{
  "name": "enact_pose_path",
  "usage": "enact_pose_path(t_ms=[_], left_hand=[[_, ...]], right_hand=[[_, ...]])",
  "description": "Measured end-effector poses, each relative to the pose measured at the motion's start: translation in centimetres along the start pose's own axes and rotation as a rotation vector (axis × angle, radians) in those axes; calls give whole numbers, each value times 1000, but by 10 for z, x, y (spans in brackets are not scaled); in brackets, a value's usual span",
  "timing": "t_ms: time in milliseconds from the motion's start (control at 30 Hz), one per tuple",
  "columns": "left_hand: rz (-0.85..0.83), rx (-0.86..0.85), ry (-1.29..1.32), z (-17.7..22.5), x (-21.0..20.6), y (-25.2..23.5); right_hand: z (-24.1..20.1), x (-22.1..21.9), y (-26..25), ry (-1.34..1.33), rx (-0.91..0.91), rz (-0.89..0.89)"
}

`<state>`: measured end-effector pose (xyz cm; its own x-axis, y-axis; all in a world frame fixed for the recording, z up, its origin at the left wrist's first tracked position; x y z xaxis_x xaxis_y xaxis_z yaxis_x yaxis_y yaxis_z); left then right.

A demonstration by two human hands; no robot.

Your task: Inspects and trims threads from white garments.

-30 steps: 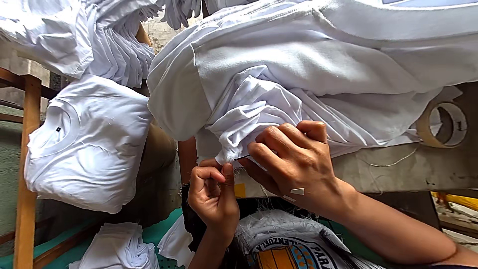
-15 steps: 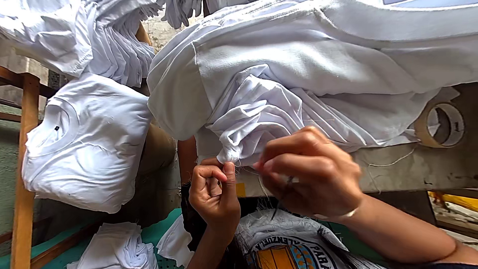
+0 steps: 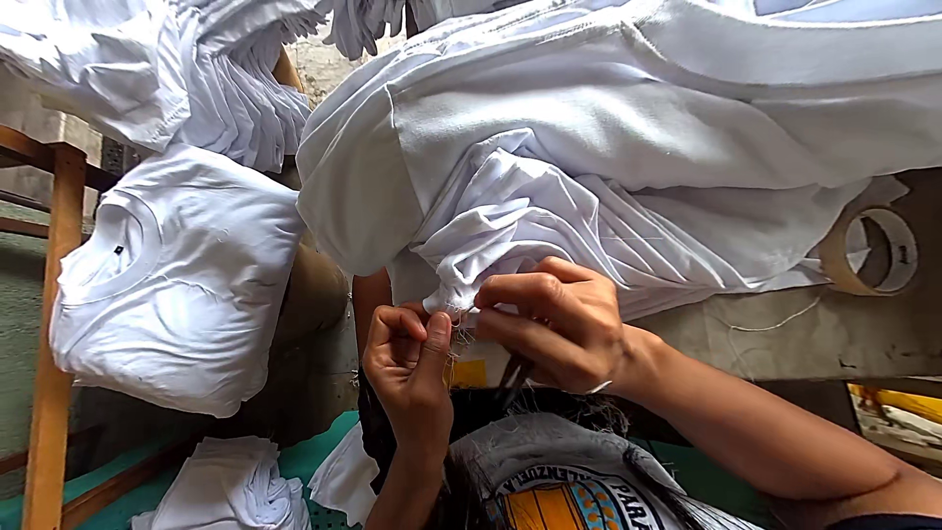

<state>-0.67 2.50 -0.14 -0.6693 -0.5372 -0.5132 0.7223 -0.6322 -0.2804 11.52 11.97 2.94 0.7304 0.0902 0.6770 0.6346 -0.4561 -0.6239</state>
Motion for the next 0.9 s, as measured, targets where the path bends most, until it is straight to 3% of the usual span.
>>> enact_pose_path(t_ms=[333, 500, 667, 733, 833, 900], left_hand=[[90, 165, 121, -1, 2, -2], [107, 198, 186, -3, 5, -1], [136, 167, 129, -4, 3, -2], [156, 124, 116, -2, 8, -7], [53, 80, 98, 1, 7, -13], [-63, -6, 36, 6, 5, -19]], right_hand=[[5, -19, 2, 50, 121, 57], [6, -13, 3, -214, 24, -30], [5, -14, 5, -297, -138, -27], [5, -7, 16, -329, -268, -135], [-3, 8, 21, -391, -332, -468], [-7, 13, 12, -296, -339, -467]])
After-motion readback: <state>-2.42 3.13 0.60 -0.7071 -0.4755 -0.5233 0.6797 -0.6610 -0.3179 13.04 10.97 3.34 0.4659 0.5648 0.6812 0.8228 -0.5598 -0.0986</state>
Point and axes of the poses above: each hand's wrist, its own y-axis away from the middle knuckle, its own x-axis out of the back of the hand, z = x × y, the point moved 1 cm from there along -y, towards the middle knuckle, and after that the axes turned 15 degrees about -x, right-handed, at the moved point
